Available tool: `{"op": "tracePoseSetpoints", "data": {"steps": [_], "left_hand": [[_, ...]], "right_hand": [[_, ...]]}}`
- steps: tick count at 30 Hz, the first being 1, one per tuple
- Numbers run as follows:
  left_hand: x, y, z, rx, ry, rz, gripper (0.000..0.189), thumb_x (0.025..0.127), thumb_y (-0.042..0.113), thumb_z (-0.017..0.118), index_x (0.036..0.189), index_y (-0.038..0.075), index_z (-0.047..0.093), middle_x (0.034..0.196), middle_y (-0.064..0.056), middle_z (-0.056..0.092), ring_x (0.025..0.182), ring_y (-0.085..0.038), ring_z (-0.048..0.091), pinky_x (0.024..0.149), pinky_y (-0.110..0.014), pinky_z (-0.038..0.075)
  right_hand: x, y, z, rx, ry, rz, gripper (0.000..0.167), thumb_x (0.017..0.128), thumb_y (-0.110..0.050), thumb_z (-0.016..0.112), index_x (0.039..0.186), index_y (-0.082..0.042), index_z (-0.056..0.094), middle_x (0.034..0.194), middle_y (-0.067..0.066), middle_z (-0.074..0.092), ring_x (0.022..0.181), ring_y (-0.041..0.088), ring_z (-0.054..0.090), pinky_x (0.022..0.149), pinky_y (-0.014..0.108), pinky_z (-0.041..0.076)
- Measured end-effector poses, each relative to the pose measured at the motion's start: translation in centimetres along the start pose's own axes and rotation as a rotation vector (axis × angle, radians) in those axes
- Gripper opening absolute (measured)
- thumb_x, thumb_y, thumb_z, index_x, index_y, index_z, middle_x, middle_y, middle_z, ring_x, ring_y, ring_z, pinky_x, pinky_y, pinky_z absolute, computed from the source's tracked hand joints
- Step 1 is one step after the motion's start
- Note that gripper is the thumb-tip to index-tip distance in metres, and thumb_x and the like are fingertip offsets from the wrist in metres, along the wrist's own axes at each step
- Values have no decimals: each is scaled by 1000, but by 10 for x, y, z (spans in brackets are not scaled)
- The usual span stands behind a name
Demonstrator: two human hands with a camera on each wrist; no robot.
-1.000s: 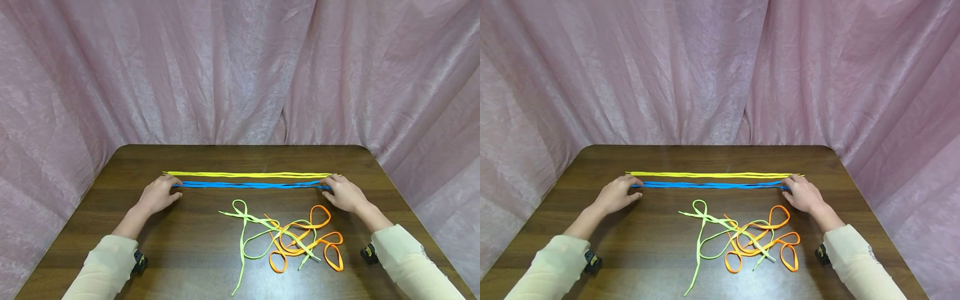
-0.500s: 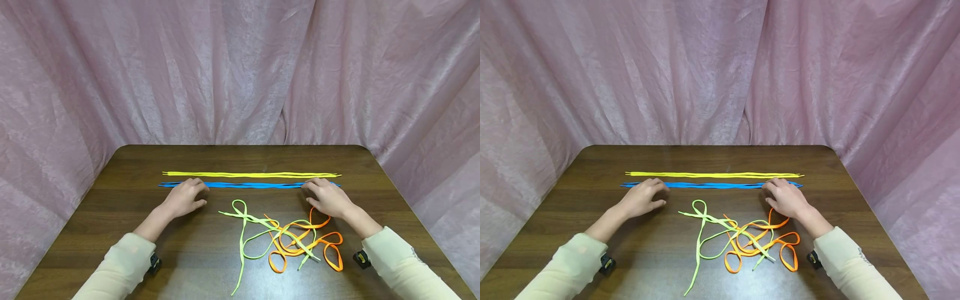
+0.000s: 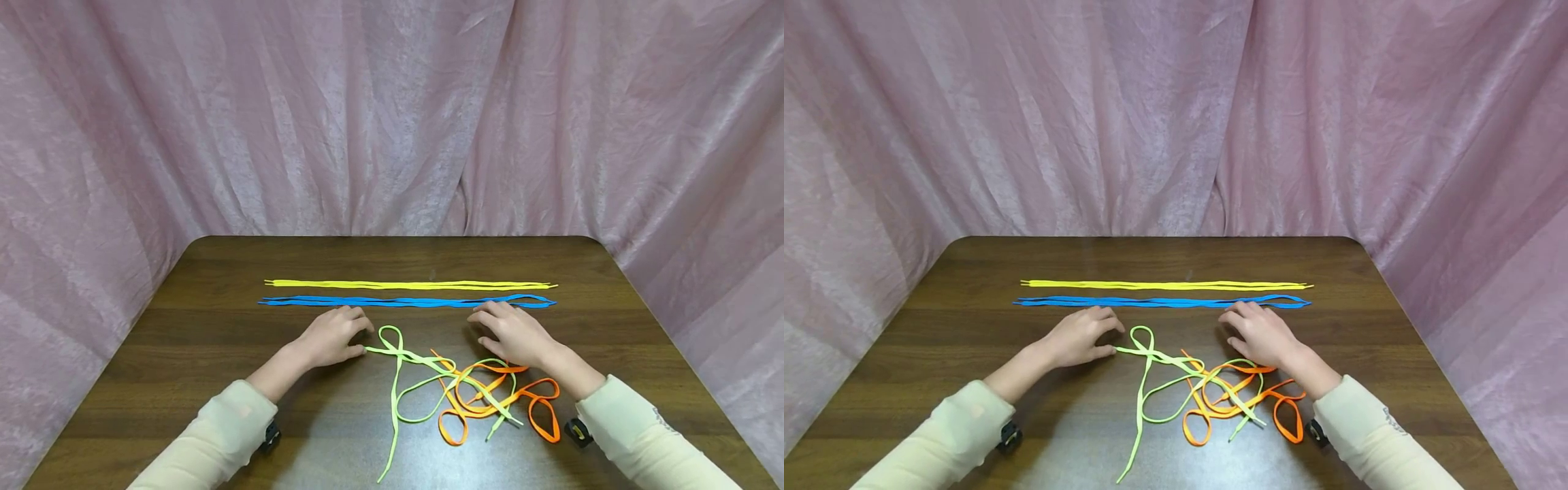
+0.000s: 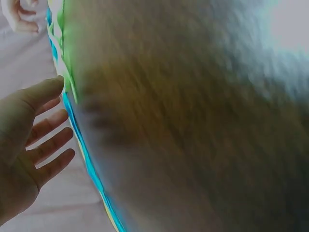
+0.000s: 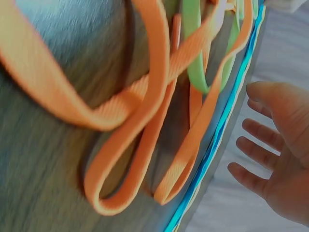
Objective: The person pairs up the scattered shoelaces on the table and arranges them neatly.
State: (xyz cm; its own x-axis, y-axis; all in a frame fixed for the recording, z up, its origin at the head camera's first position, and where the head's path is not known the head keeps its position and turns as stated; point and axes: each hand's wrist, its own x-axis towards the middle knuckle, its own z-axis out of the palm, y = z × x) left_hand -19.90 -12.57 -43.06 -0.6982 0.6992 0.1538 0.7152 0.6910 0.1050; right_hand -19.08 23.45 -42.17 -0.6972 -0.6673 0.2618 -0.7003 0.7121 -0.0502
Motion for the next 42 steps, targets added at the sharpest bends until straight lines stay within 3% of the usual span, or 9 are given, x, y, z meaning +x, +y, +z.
{"op": "tracePoseSetpoints", "data": {"steps": [13,23,28,36,42], "left_hand": [[12,15,13,30,-12,72,18,76,28,74,88,18,65,86,4,54,76,-12,50,65,-28,45],[17,20,11,-5,-79,20,14,77,21,73,80,17,60,78,6,50,71,-11,47,59,-25,41],[18,20,10,-28,-107,3,18,79,16,71,72,18,54,73,8,47,68,-10,44,57,-23,38],[17,20,12,5,-65,44,23,82,8,62,66,18,48,67,8,40,62,-10,39,55,-23,33],[16,21,8,-4,-55,20,18,86,11,59,73,18,49,67,10,45,60,-8,42,52,-22,35]], "right_hand": [[9,-29,3,57,-1,-90,35,77,-20,71,111,-15,62,115,4,58,103,22,55,72,38,47],[14,-48,5,105,5,-182,36,79,-20,69,113,-16,60,117,-1,56,105,17,53,75,36,46],[16,-55,8,125,46,-256,39,76,-20,72,113,-16,60,117,-1,56,104,15,53,75,34,46],[17,-69,10,157,75,-327,42,75,-21,74,114,-15,60,117,-1,57,104,14,52,77,32,46],[19,-82,10,164,39,-338,41,76,-23,72,115,-18,59,117,-3,56,106,13,52,81,32,45]]}}
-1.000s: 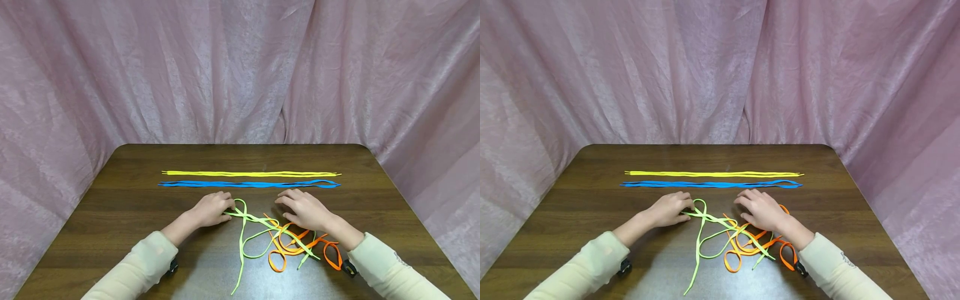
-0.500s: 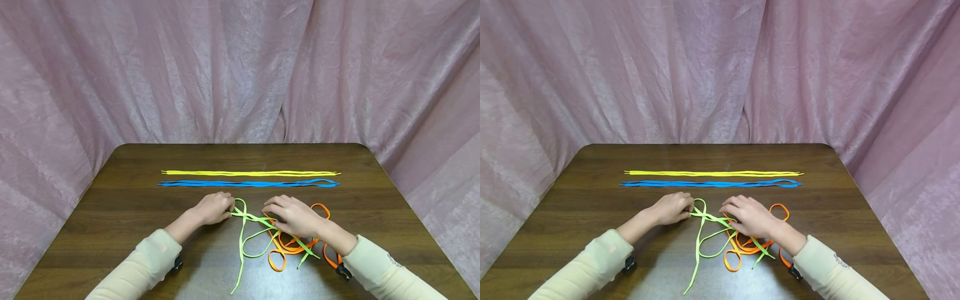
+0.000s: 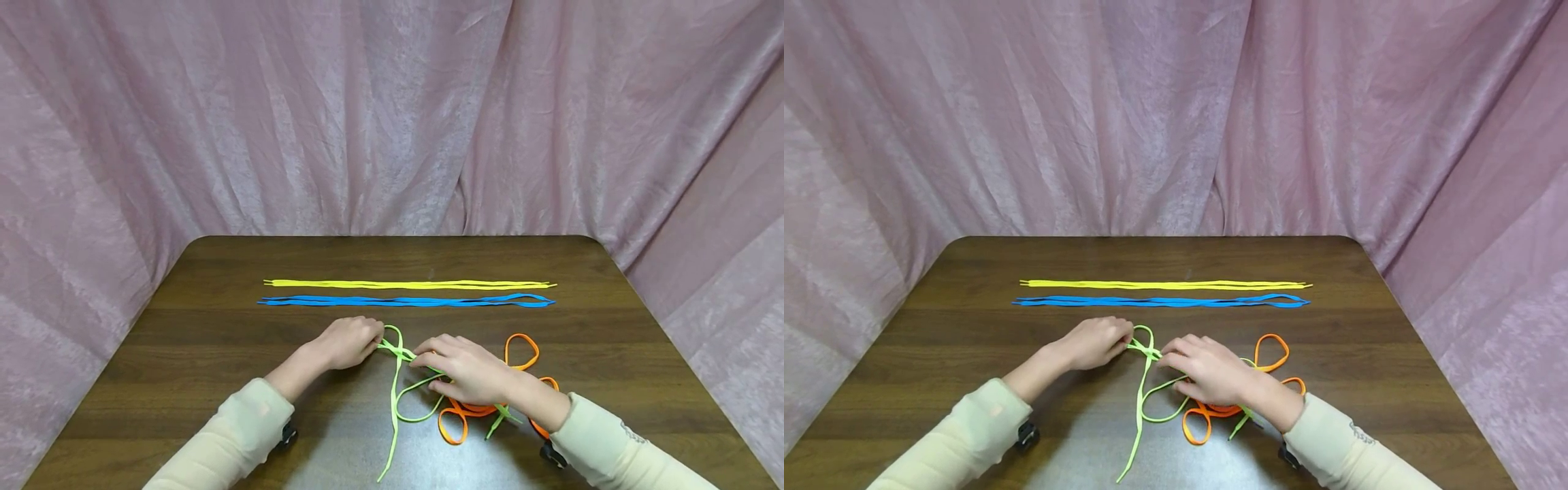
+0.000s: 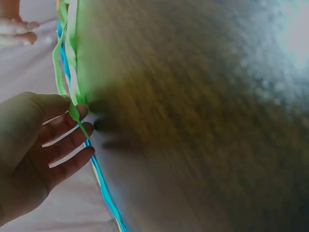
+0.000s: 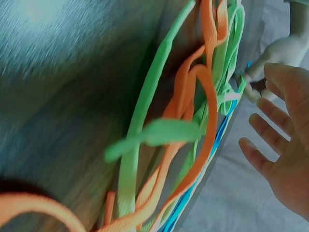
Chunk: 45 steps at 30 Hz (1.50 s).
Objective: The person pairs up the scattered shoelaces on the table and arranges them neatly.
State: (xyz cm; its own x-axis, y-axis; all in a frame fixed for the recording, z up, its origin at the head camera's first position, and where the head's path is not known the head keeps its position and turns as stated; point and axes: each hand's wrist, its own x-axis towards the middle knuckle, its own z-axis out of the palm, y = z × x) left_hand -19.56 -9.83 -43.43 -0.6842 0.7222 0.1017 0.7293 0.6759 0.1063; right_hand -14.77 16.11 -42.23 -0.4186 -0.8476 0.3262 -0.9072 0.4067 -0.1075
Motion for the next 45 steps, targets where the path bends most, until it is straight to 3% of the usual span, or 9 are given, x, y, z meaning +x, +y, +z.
{"op": "tracePoseSetpoints", "data": {"steps": [9,19,26,32,38,42,45], "left_hand": [[-6,-8,-8,-60,55,-35,17,87,12,59,74,20,50,67,13,47,55,-4,41,48,-21,34],[-20,-21,-18,-101,55,-107,15,87,13,61,77,20,53,71,12,51,57,-4,43,50,-22,36],[-29,-30,-22,-91,89,-143,17,85,13,63,76,21,52,71,13,49,59,-4,43,52,-22,36],[-36,-38,-25,-79,106,-170,18,85,11,62,75,21,52,68,13,47,59,-4,43,51,-22,36],[-43,-44,-28,-92,98,-189,17,85,12,62,75,21,52,69,13,47,60,-5,42,52,-22,35],[-46,-47,-27,-90,105,-191,16,85,13,62,76,21,52,70,13,48,61,-5,43,53,-22,36],[-48,-48,-28,-87,108,-192,16,85,13,62,76,21,52,70,13,48,61,-5,43,53,-22,36]], "right_hand": [[8,-15,10,-7,-26,-66,36,77,-24,71,110,-20,59,113,-8,55,105,10,51,84,30,44],[22,-33,20,-38,-42,-210,37,75,-22,70,111,-21,60,111,-10,56,105,9,51,91,27,41],[26,-45,27,-137,-82,-288,36,76,-32,69,110,-26,59,111,-12,55,107,7,49,87,26,38],[26,-50,32,-194,-101,-332,24,77,-29,65,100,-26,59,104,-11,54,101,8,50,85,26,39],[29,-50,36,-251,-51,-351,5,83,-28,58,85,-25,55,93,-9,53,90,9,51,79,26,39],[30,-51,39,-285,-28,-364,13,90,-28,51,78,-23,53,86,-9,51,84,9,50,75,24,37],[31,-52,40,-312,-20,-372,14,90,-27,51,77,-23,51,82,-10,49,79,9,49,72,24,37]]}}
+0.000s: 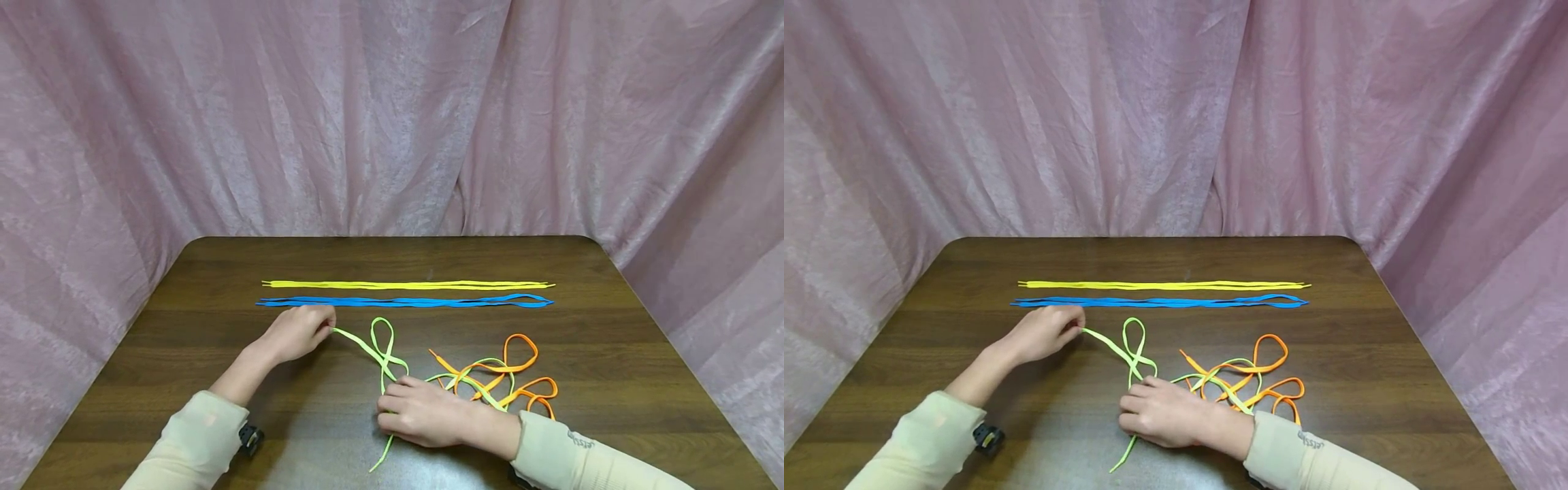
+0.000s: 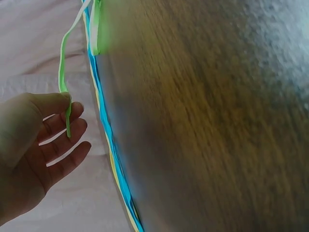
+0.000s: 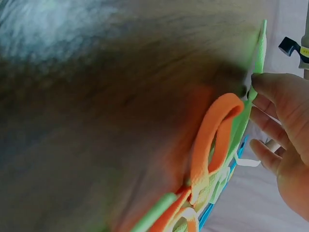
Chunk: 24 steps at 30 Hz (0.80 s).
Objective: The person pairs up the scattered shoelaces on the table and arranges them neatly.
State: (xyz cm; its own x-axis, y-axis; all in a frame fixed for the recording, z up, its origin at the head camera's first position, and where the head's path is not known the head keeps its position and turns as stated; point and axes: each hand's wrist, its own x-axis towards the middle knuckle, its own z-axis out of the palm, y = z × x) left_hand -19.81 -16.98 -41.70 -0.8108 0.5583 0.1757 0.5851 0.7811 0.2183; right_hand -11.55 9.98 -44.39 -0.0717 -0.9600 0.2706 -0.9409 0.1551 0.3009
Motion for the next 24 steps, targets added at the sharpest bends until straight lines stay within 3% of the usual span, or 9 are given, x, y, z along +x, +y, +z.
{"op": "tracePoseSetpoints", "data": {"steps": [9,15,24], "left_hand": [[-6,-4,-8,-9,-15,-36,15,86,15,64,78,20,53,69,13,47,59,-5,41,52,-22,35],[-13,-11,-13,-7,14,-58,14,85,13,64,77,20,54,69,13,49,61,-5,43,53,-23,36],[-25,-27,-23,-16,75,-109,14,84,8,60,78,19,54,67,12,48,58,-6,42,50,-25,35]], "right_hand": [[2,7,-6,27,83,33,12,91,-22,50,79,-20,51,74,-11,47,70,8,47,62,20,33],[-1,20,-15,60,137,89,7,83,-16,61,83,-19,55,75,-10,47,67,8,46,60,18,31],[-14,48,-32,129,157,221,5,85,-14,58,87,-18,60,80,-10,51,71,8,47,60,20,35]]}}
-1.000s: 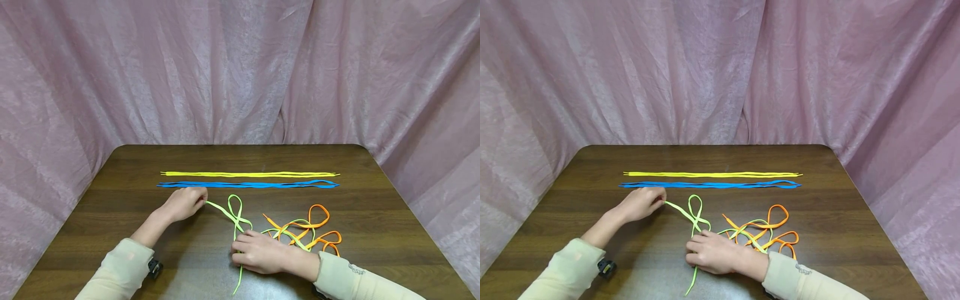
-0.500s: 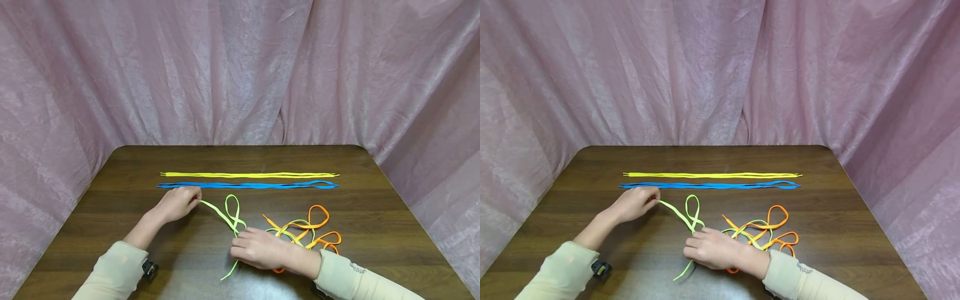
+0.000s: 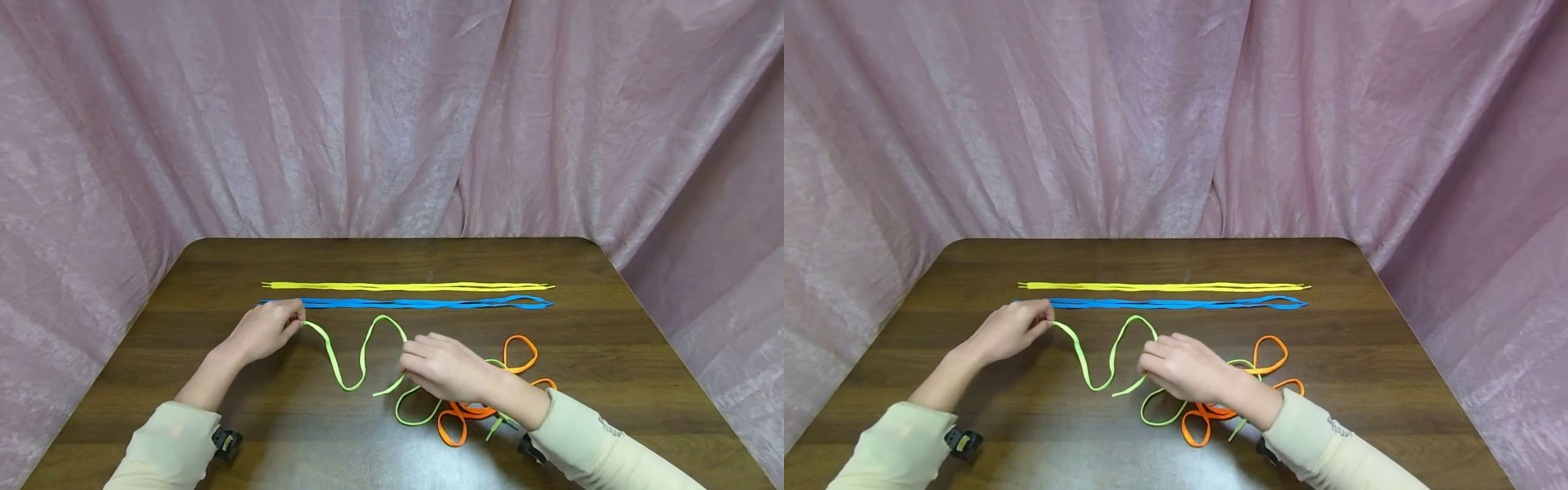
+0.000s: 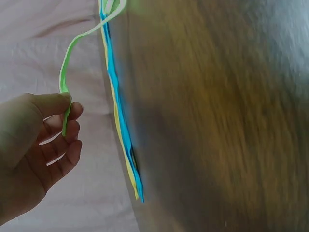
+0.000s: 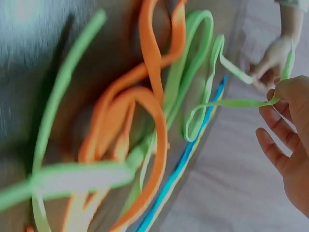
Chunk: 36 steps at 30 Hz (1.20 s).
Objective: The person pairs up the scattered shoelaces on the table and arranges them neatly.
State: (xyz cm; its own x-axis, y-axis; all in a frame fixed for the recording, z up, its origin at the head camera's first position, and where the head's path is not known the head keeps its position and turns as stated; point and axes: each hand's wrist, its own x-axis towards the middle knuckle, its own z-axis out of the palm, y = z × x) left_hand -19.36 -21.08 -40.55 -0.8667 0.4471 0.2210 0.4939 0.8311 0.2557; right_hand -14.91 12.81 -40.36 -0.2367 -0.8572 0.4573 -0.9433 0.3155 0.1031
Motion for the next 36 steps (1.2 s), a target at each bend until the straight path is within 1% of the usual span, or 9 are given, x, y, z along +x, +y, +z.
{"op": "tracePoseSetpoints", "data": {"steps": [5,9,12,15,18,24,28,31,36], "left_hand": [[-5,-11,-6,15,10,-27,15,84,8,61,79,20,54,67,10,48,59,-7,44,51,-27,35],[-11,-19,-9,27,14,-37,15,84,8,62,79,19,54,67,10,49,59,-7,44,52,-28,36],[-16,-26,-11,29,22,-50,14,84,8,62,78,19,54,67,10,49,58,-8,44,52,-29,36],[-21,-33,-11,29,30,-68,13,83,9,62,78,19,54,66,9,49,58,-9,45,52,-29,36],[-25,-40,-11,32,30,-95,13,83,9,62,78,19,54,66,9,50,58,-10,45,53,-29,36],[-30,-52,-11,40,-2,-149,10,84,11,61,80,18,55,70,7,53,60,-12,46,53,-31,37],[-35,-59,-11,34,-35,-184,8,83,11,62,82,17,56,73,4,55,60,-14,47,53,-32,38],[-38,-63,-11,33,-55,-207,7,83,10,62,83,15,57,74,3,55,60,-14,46,52,-32,37],[-41,-69,-10,41,-61,-220,6,83,10,62,84,14,58,73,3,56,60,-14,47,53,-32,38]], "right_hand": [[-9,18,-10,45,27,83,12,80,-7,62,87,-17,60,79,-10,50,70,6,47,63,21,39],[-20,32,-18,78,57,171,13,79,-4,61,86,-15,59,82,-9,53,70,5,48,64,21,42],[-29,42,-22,91,69,247,11,80,-4,60,85,-14,59,84,-9,53,68,3,46,61,19,40],[-40,52,-25,101,78,296,12,79,-3,61,84,-14,58,82,-9,52,65,2,44,56,17,39],[-52,61,-27,97,74,339,15,78,-2,64,85,-14,57,81,-8,51,65,2,45,55,18,40],[-75,77,-29,71,47,432,14,78,-5,66,86,-12,57,80,-7,52,68,3,48,56,20,43],[-90,85,-29,51,38,491,20,75,0,66,84,-13,54,78,-7,50,65,3,46,55,21,41],[-100,91,-30,52,30,533,22,75,2,64,81,-14,52,76,-7,48,64,4,43,55,21,38],[-117,99,-30,66,4,614,23,76,2,62,79,-16,50,74,-8,46,64,4,41,54,21,36]]}}
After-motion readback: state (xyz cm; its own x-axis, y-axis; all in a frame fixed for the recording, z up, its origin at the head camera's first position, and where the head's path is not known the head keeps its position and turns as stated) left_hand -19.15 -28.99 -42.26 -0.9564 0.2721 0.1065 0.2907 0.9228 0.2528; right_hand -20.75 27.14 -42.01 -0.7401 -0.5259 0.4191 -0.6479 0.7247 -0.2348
